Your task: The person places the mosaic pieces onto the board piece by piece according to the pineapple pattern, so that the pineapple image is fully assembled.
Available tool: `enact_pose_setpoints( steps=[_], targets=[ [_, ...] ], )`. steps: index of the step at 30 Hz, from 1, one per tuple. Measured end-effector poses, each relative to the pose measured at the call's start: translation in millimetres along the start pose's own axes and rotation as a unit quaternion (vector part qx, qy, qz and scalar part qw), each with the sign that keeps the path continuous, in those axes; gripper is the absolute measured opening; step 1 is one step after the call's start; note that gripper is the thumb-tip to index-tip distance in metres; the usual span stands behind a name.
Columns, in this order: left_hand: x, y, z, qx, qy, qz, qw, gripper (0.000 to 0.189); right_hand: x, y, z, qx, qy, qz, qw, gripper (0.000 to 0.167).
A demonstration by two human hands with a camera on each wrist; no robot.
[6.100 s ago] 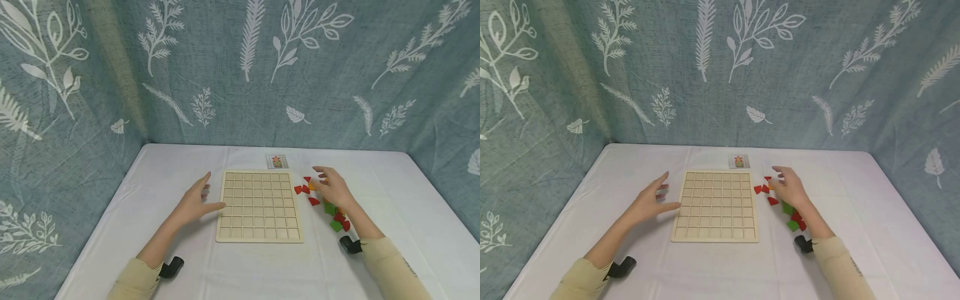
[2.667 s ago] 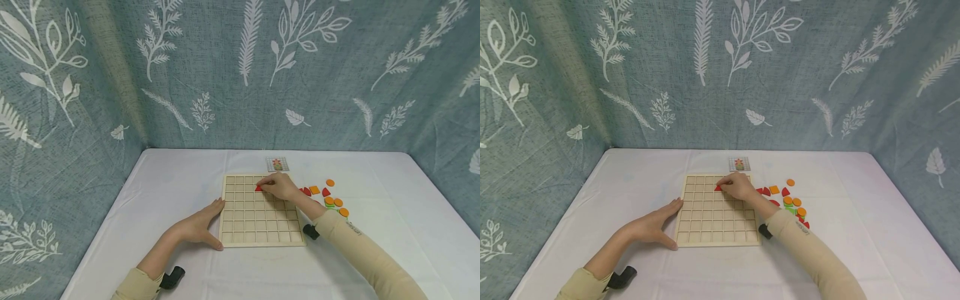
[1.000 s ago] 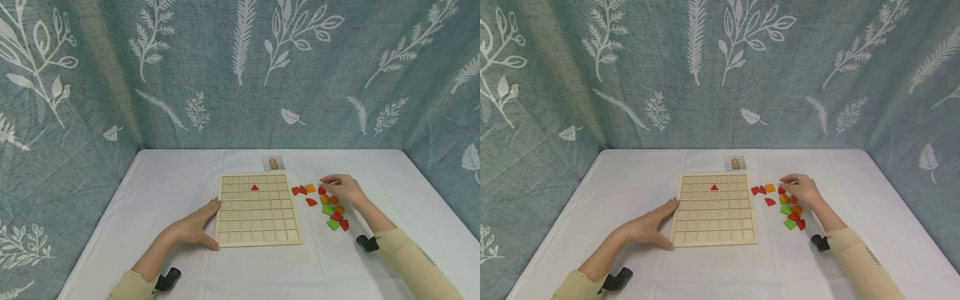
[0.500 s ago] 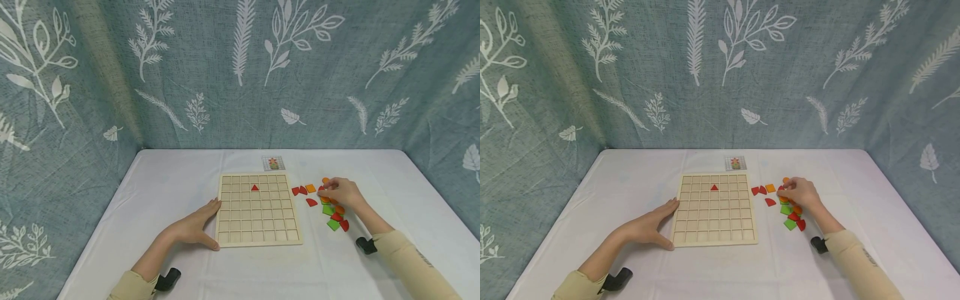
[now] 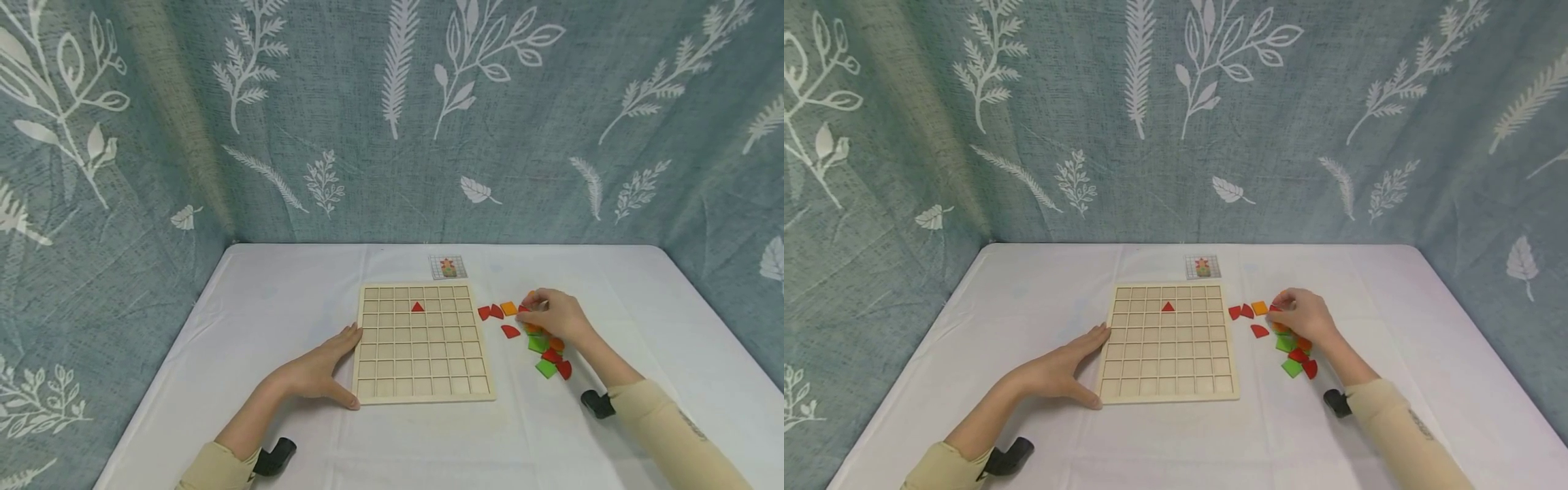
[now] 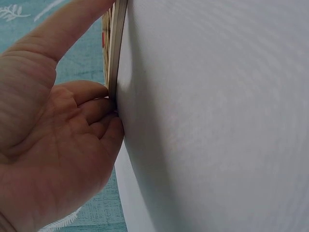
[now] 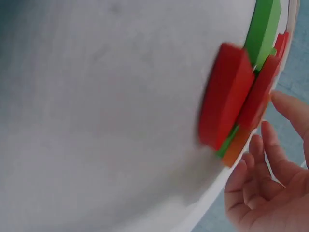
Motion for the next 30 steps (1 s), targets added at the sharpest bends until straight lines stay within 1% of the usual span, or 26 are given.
enact_pose_setpoints(
  steps=[3,6,10,14,18,23,28,30],
  targets=[
    [-0.6,-0.3,-0.8,-0.001,0.002,-0.001,1.0000,0.121,11.2,-2.8,-1.3,0.001,0.042,-0.004,0.9991,0.026],
    [-0.9,-0.8,-1.6,-0.002,0.005,-0.001,1.0000,0.121,19.6,-9.1,0.0,0.015,0.068,0.008,0.9976,0.022],
    [-1.7,-2.6,-2.0,-0.004,0.006,-0.006,1.0000,0.121,24.3,-16.2,2.3,0.032,0.067,0.031,0.9968,0.022],
    [-2.6,-4.2,-2.2,-0.006,0.005,-0.011,0.9999,0.121,26.1,-20.3,4.5,0.040,0.066,0.022,0.9968,0.022],
    [-3.3,-4.2,-3.0,-0.010,0.006,-0.011,0.9999,0.121,30.4,-21.6,6.0,0.047,0.083,-0.001,0.9955,0.026],
    [-3.3,-4.9,-3.3,-0.014,0.005,-0.010,0.9998,0.121,36.3,-23.3,9.5,0.063,0.115,-0.013,0.9912,0.034],
    [-3.4,-7.1,-3.0,-0.014,-0.002,-0.011,0.9998,0.120,35.6,-25.3,10.3,0.074,0.126,-0.008,0.9892,0.029],
    [-3.5,-7.5,-3.2,-0.015,-0.003,-0.011,0.9998,0.120,35.1,-24.8,10.1,0.072,0.128,-0.010,0.9891,0.031]
  ],
)
Point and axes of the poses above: each hand's wrist, its own z-axis towards the middle knuckle, its own y-axis out of the back of the hand, x = y × z, the point moved 8 cm from there along z, towards the middle knuckle, and after that the axes turned 14 degrees about x, right-handed, at the moved point
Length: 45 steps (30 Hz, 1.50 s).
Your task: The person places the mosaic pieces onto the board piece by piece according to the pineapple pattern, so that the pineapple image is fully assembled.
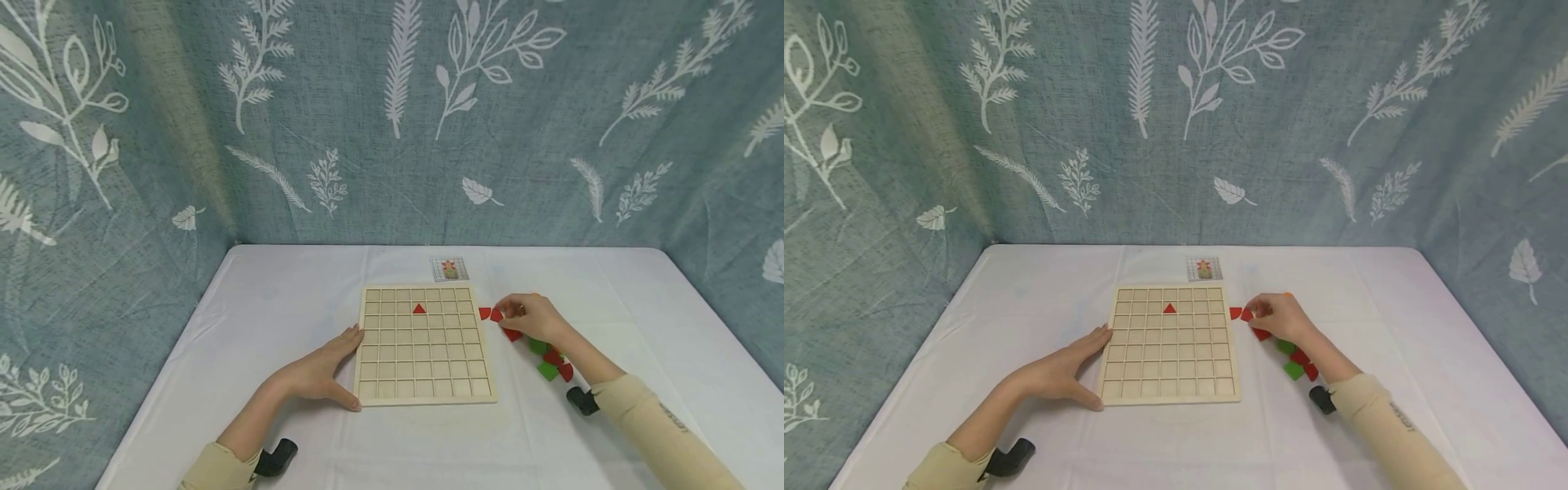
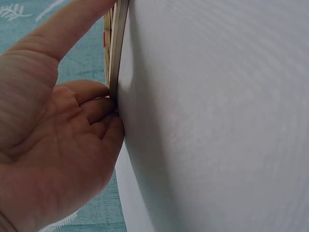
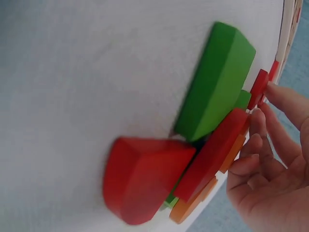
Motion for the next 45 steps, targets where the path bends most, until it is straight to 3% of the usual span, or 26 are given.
enact_pose_setpoints(
  steps=[6,13,25,32,37,41,45],
  targets=[
    [-0.2,0.1,0.1,-0.001,0.002,0.001,1.0000,0.120,2.7,1.6,-2.2,-0.008,0.018,-0.013,0.9997,0.041],
    [0.1,0.4,1.1,0.000,0.002,0.007,1.0000,0.121,3.2,1.7,-0.9,-0.028,-0.009,-0.027,0.9992,0.030],
    [-0.2,0.6,1.0,0.005,0.002,0.008,1.0000,0.122,11.0,-2.1,3.4,-0.054,-0.013,-0.073,0.9958,0.021],
    [-0.1,0.2,0.9,0.004,0.002,0.005,1.0000,0.121,-1.0,-1.7,1.4,-0.028,-0.045,-0.022,0.9983,0.032],
    [1.0,0.4,0.8,0.002,0.003,0.004,1.0000,0.121,-3.7,-1.1,-2.2,-0.004,-0.035,0.009,0.9993,0.034],
    [1.3,0.8,0.8,0.000,0.003,0.005,1.0000,0.121,-4.2,0.7,-2.1,-0.013,-0.037,0.002,0.9992,0.031],
    [0.9,1.1,0.5,0.001,0.000,0.004,1.0000,0.121,-3.6,0.8,-0.7,-0.020,-0.030,-0.001,0.9993,0.039]
  ],
)
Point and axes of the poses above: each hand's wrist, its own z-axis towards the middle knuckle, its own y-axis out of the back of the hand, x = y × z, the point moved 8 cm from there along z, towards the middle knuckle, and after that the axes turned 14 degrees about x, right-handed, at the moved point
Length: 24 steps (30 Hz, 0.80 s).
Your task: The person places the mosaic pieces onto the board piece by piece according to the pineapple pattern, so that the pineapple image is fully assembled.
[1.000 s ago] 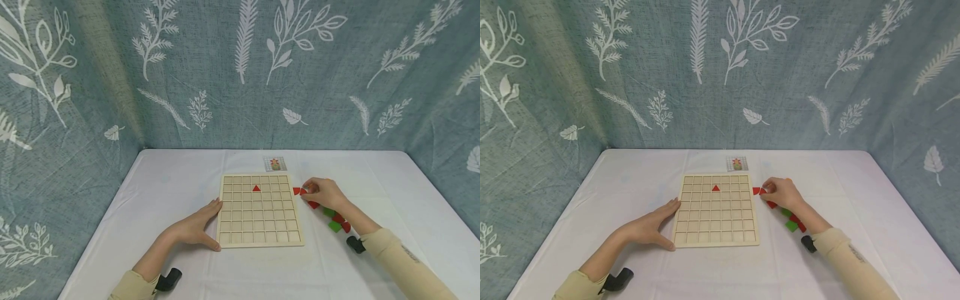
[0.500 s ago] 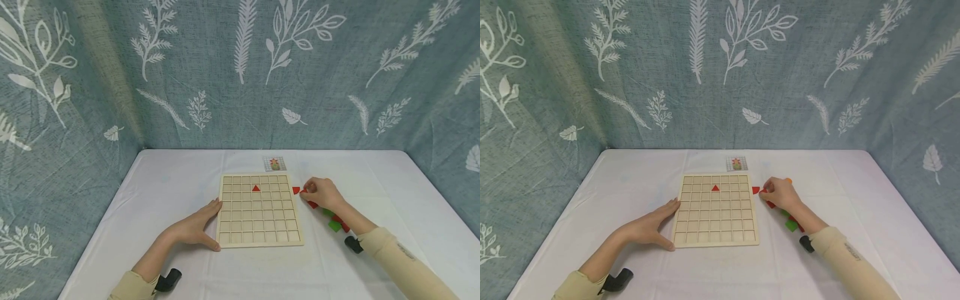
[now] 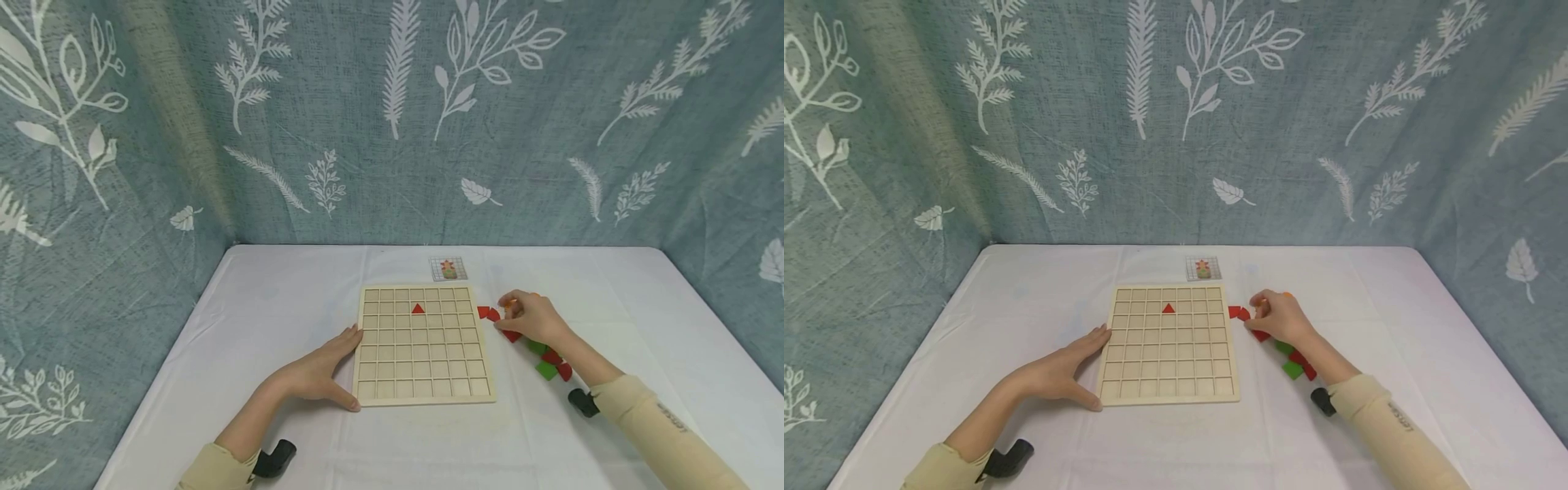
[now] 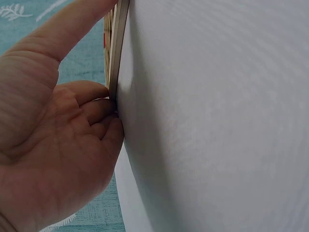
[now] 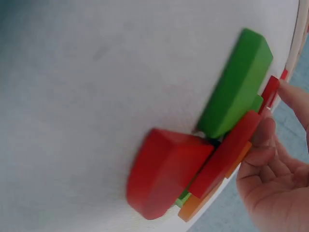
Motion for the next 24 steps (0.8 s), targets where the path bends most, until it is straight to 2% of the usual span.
enact_pose_setpoints(
  steps=[3,8,11,24],
  targets=[
    [0.0,-0.2,0.0,0.001,-0.001,-0.001,1.0000,0.121,1.2,-1.5,1.3,0.007,0.021,0.004,0.9997,0.041],
    [0.3,-0.4,0.0,0.002,0.000,0.002,1.0000,0.121,2.0,-2.8,2.9,0.018,0.044,0.001,0.9989,0.029],
    [0.5,0.1,0.0,0.001,0.002,0.005,1.0000,0.121,3.1,-2.7,3.0,0.016,0.053,-0.003,0.9985,0.029],
    [-0.5,1.5,-0.2,0.004,-0.004,0.004,1.0000,0.120,7.2,-3.8,3.7,-0.016,0.054,-0.021,0.9982,0.027]
  ],
)
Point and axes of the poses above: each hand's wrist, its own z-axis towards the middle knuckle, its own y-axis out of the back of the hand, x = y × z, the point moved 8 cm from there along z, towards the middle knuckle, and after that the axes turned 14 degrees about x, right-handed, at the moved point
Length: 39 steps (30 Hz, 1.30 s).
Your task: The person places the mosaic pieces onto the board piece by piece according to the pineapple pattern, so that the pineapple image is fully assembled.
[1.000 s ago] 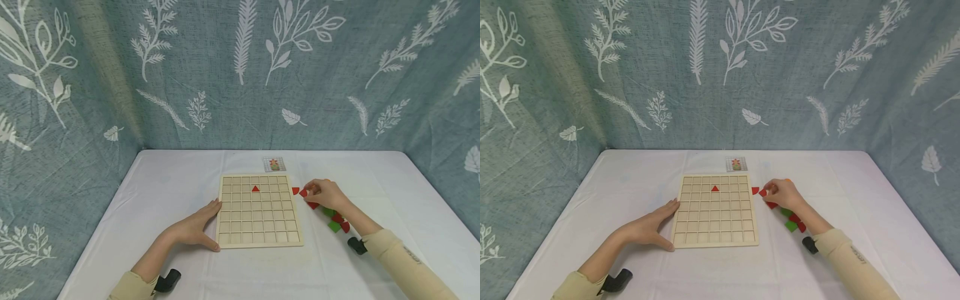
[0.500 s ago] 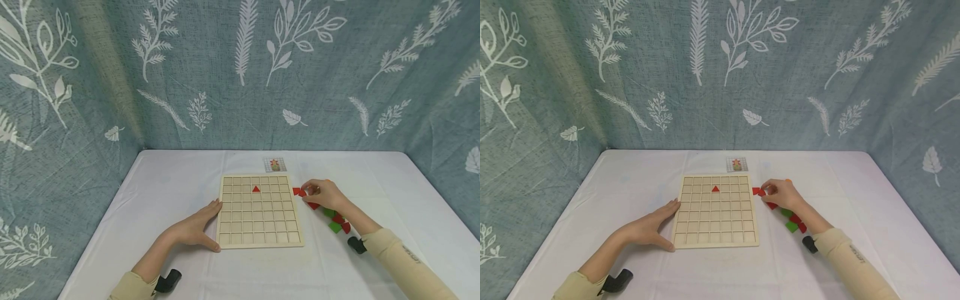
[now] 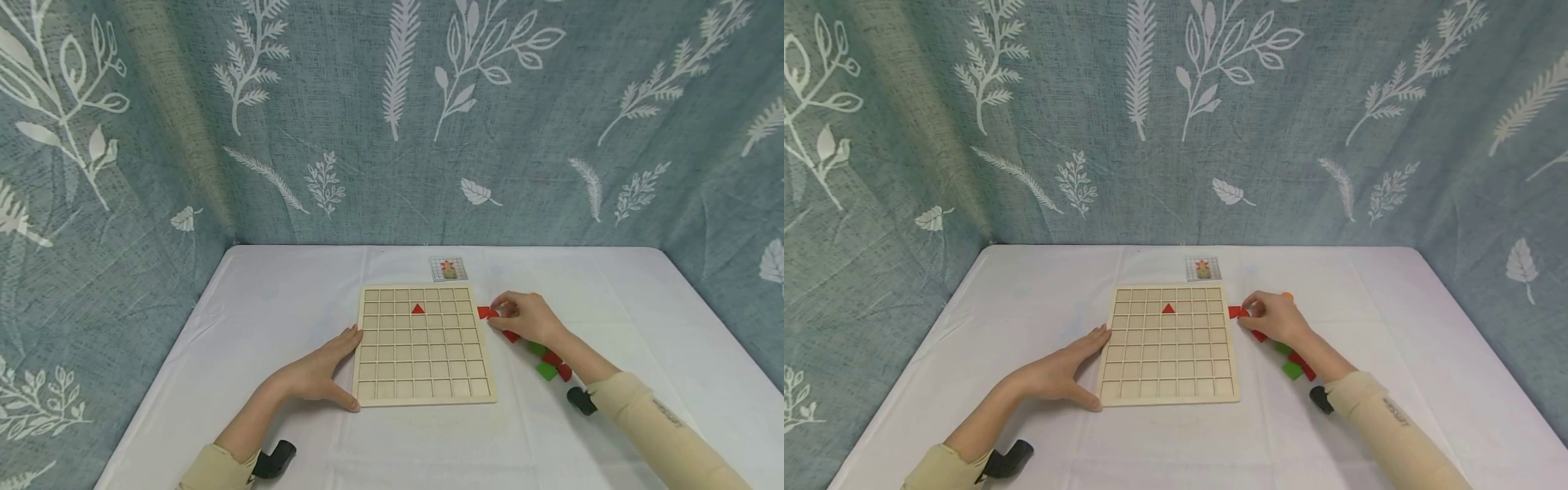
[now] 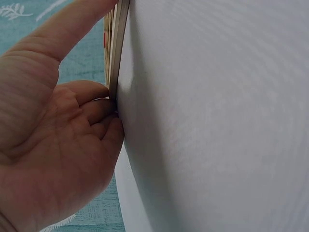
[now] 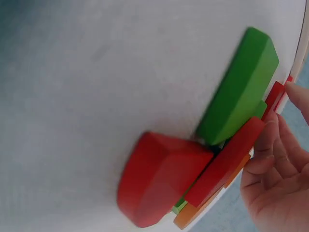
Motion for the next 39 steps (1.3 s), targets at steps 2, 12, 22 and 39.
enact_pose_setpoints(
  steps=[2,12,22,39],
  targets=[
    [-0.3,-0.1,-0.1,0.000,0.000,0.000,1.0000,0.120,2.1,-0.5,0.9,-0.005,0.003,-0.012,0.9999,0.025],
    [-0.5,0.2,0.2,-0.002,0.002,-0.001,1.0000,0.121,0.8,3.9,1.6,-0.014,-0.039,-0.026,0.9988,0.026],
    [0.5,0.0,1.5,-0.001,0.008,-0.004,1.0000,0.121,-10.9,7.3,-5.7,0.042,-0.065,0.019,0.9968,0.031],
    [-1.0,1.0,0.6,0.000,-0.001,-0.003,1.0000,0.121,-10.3,6.0,-3.9,0.038,-0.024,0.023,0.9987,0.023]
  ],
)
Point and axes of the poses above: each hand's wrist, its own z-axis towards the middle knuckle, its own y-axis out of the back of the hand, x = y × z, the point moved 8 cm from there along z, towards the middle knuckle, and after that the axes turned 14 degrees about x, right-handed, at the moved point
